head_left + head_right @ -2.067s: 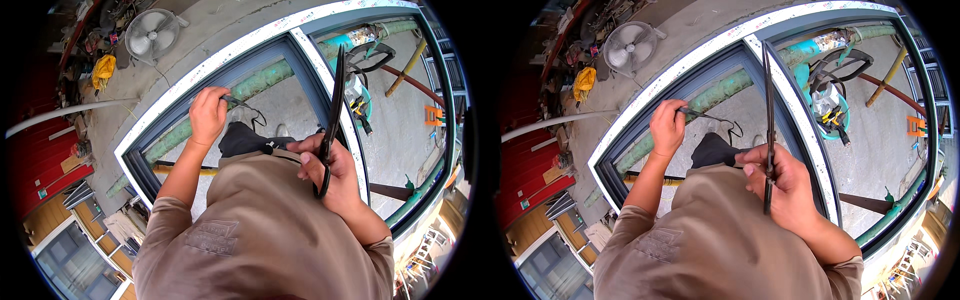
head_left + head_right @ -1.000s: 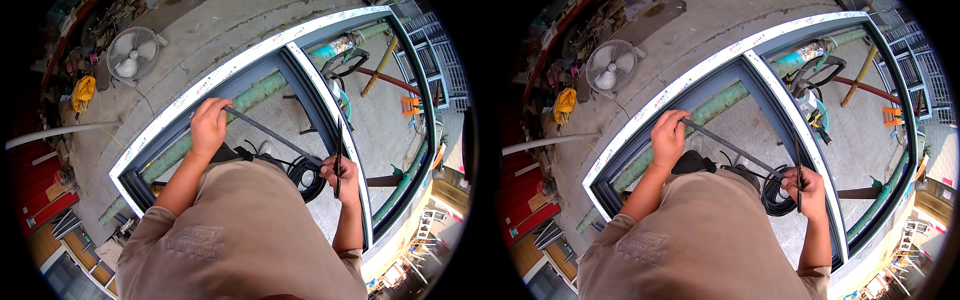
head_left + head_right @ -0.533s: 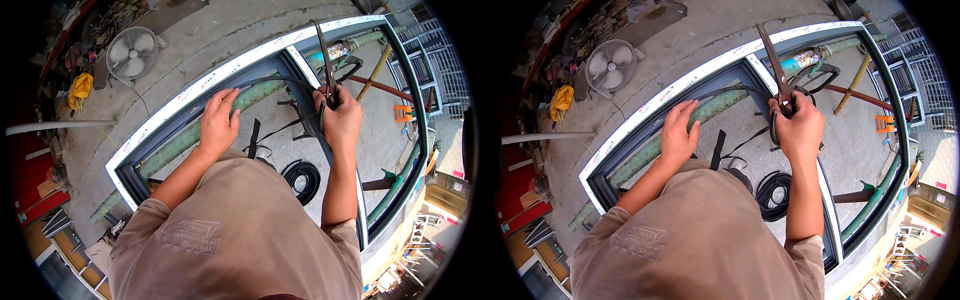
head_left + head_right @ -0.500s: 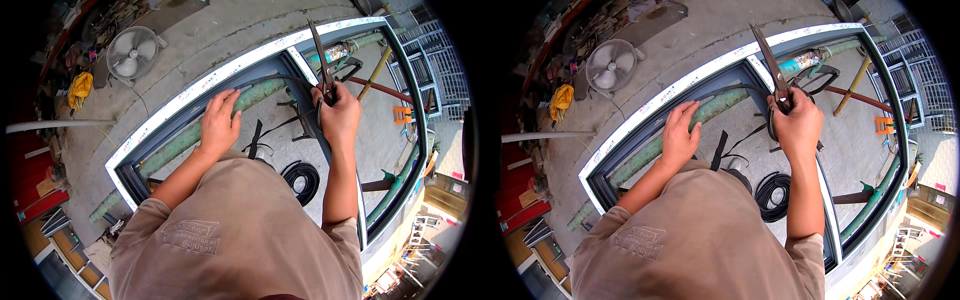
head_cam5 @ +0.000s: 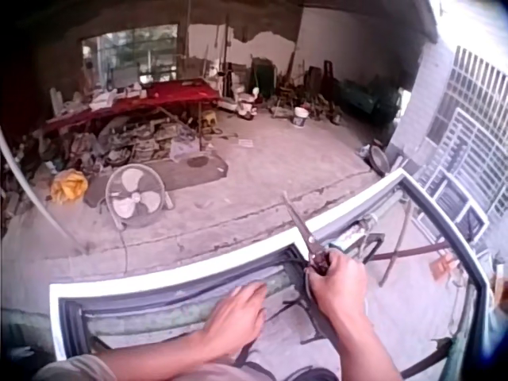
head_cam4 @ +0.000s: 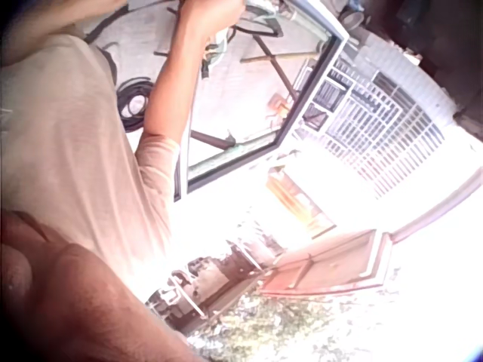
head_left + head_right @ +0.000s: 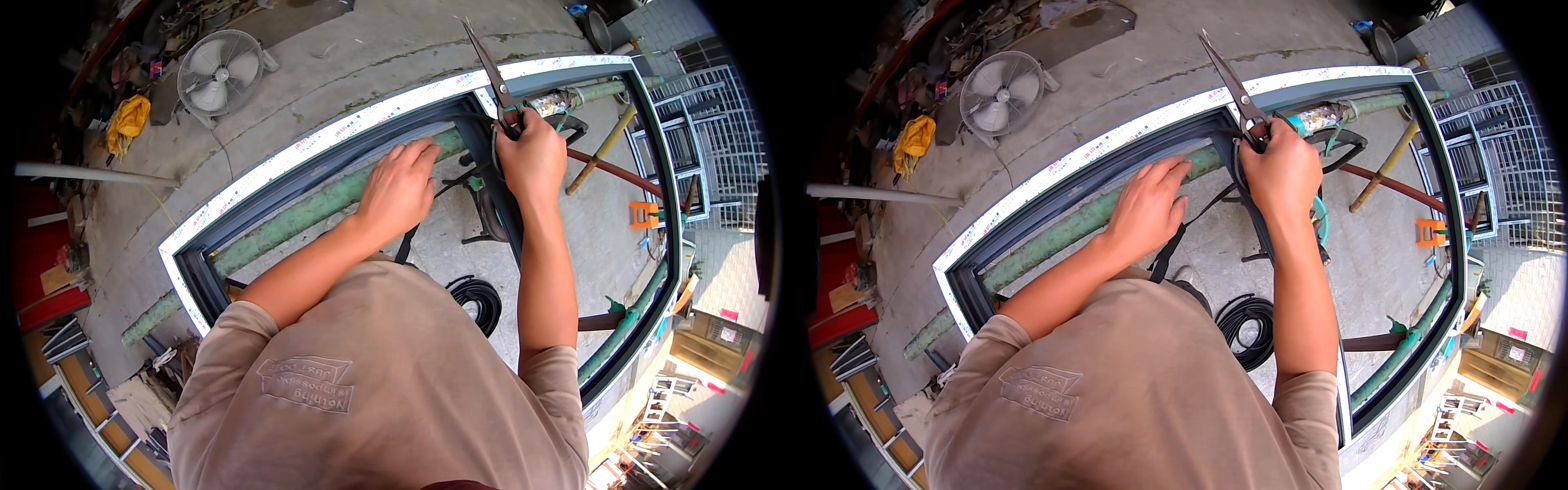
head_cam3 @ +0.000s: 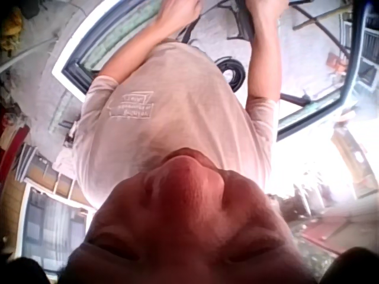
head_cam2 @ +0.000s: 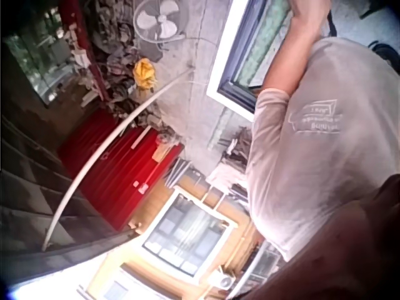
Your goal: The person installs a black rubber sealant strip into the groove of a metal window frame. They press the strip into place by hand, using shears to cut the strip to the correct length at the corners and ends.
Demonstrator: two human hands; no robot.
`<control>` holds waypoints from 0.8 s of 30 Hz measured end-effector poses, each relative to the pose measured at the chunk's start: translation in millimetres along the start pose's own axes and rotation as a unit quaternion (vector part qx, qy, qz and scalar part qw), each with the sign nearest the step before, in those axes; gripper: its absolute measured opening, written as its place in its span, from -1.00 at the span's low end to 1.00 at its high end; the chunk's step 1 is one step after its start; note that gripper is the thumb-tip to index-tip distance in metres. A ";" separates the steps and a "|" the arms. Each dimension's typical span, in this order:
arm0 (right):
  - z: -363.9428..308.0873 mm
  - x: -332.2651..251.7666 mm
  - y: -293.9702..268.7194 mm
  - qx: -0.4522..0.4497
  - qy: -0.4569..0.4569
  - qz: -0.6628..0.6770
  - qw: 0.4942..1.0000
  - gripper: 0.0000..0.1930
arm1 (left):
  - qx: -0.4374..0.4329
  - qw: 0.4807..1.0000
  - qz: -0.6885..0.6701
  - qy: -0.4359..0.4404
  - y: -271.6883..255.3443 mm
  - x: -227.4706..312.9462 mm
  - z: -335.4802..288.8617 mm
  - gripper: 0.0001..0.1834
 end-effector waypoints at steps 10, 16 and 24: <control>3.5 -4.4 10.5 -0.009 -0.011 -0.002 1.000 -0.76 | 0.019 0.996 0.066 -0.065 13.2 -21.5 68.0 -0.62; 4.1 3.4 15.2 -0.001 -0.010 0.029 1.000 -0.76 | 0.056 0.987 0.070 -0.130 27.2 -35.7 77.6 -0.67; -1.8 11.3 19.5 0.000 -0.027 0.049 0.998 -0.75 | 0.106 0.968 0.091 -0.207 40.8 -46.5 80.8 -0.71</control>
Point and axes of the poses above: each hand's wrist, its own z-axis towards the middle knuckle, its own y-axis out of the palm, x = y × z, the point moved 10 cm from there along z, towards the middle knuckle, and after that the axes turned 8 degrees about -z, right-handed, at the moved point
